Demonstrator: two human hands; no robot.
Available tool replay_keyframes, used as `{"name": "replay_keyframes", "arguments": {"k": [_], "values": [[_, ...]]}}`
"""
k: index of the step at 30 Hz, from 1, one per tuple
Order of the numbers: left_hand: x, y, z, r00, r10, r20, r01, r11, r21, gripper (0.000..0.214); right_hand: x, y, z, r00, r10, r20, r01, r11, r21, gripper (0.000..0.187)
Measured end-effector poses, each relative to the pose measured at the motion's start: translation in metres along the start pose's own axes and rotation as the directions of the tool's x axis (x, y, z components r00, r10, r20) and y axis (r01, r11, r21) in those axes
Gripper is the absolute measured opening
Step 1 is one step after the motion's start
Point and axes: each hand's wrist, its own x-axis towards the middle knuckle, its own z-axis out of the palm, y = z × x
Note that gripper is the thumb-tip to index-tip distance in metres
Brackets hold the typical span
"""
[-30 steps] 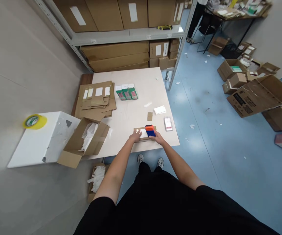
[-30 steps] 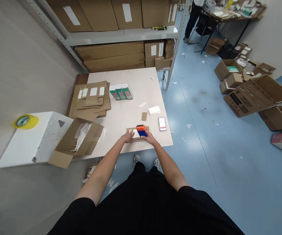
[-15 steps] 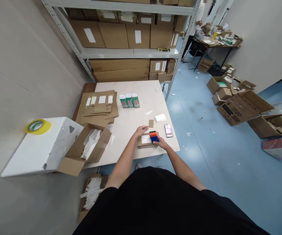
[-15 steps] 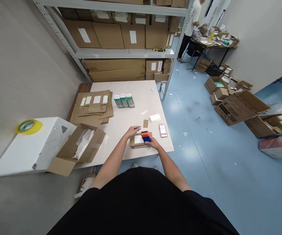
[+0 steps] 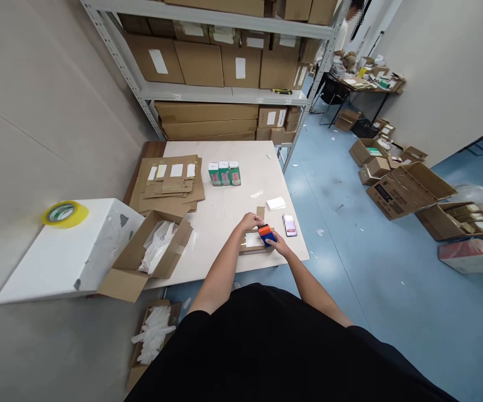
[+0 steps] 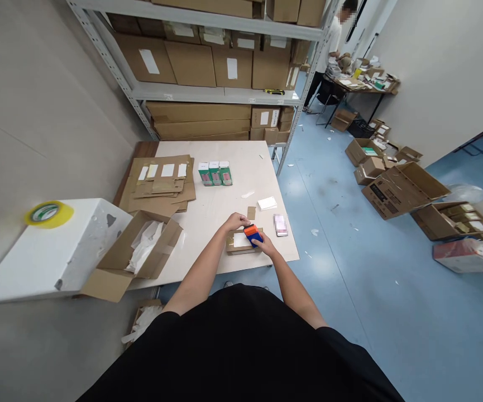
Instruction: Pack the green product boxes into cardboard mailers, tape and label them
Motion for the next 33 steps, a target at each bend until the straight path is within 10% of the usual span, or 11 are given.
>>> {"name": "replay_keyframes", "arguments": {"k": [15,21,26,33], "values": [[-0.037,-0.016,0.01,0.95,-0.113,-0.292,0.076,0.988,-0.134,0.013,0.009,-0.013,-0.011,0.999,-0.01,0.041,0.014,0.996,-0.088,0.052],[-0.047,-0.024,-0.037,0.875,-0.122,-0.468,0.036,0.981,-0.188,0.016,0.012,-0.021,-0.026,0.995,0.008,0.097,-0.001,0.997,-0.071,0.052],[-0.073,-0.058,-0.075,0.802,-0.232,-0.55,0.056,0.946,-0.319,0.02,0.02,-0.03,-0.038,0.984,0.039,0.173,-0.003,0.979,-0.204,0.052],[-0.1,-0.122,-0.046,0.674,-0.521,-0.525,0.1,0.768,-0.633,0.015,0.037,-0.039,-0.035,0.959,0.075,0.274,0.032,0.93,-0.367,0.052]]}}
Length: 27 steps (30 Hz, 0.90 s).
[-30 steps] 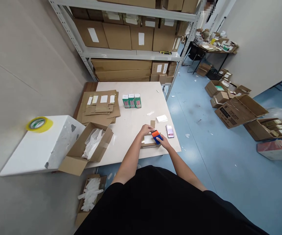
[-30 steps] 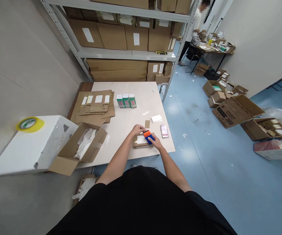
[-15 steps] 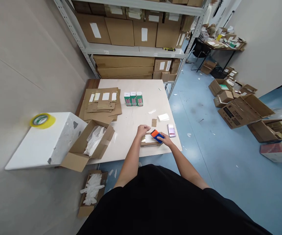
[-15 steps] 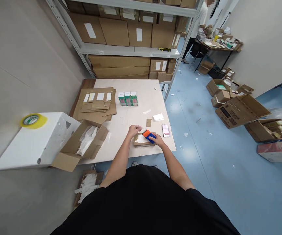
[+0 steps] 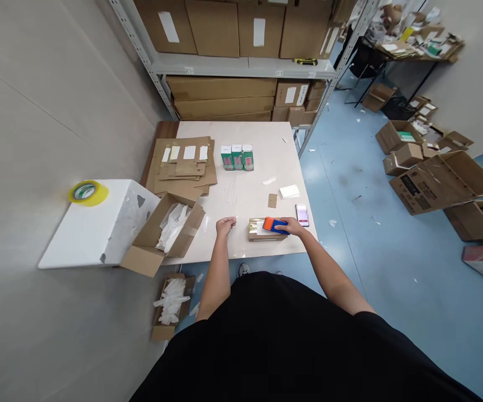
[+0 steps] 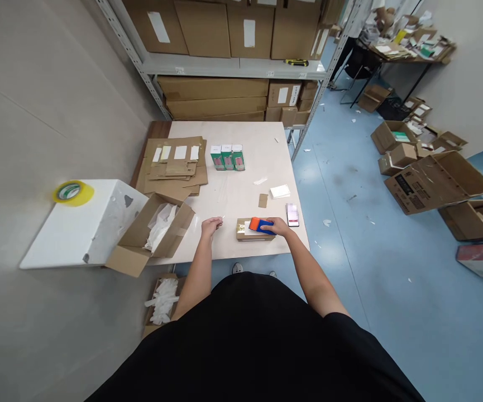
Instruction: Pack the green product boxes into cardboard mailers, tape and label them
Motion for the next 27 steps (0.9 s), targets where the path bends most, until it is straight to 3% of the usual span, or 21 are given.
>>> {"name": "replay_keyframes", "arguments": {"k": [6,14,27], "values": [[0.005,-0.04,0.0,0.994,-0.105,-0.015,0.104,0.992,-0.07,0.018,0.005,-0.009,-0.006,0.998,0.056,0.029,-0.055,0.998,-0.037,0.055],[0.009,-0.081,0.016,0.967,-0.252,0.039,0.255,0.952,-0.168,0.021,0.003,-0.01,-0.006,0.995,0.086,0.055,-0.085,0.996,-0.015,0.06],[0.013,-0.107,0.033,0.941,-0.332,0.062,0.337,0.92,-0.198,0.018,0.004,-0.005,-0.006,0.996,0.052,0.069,-0.054,0.998,0.034,0.056]]}}
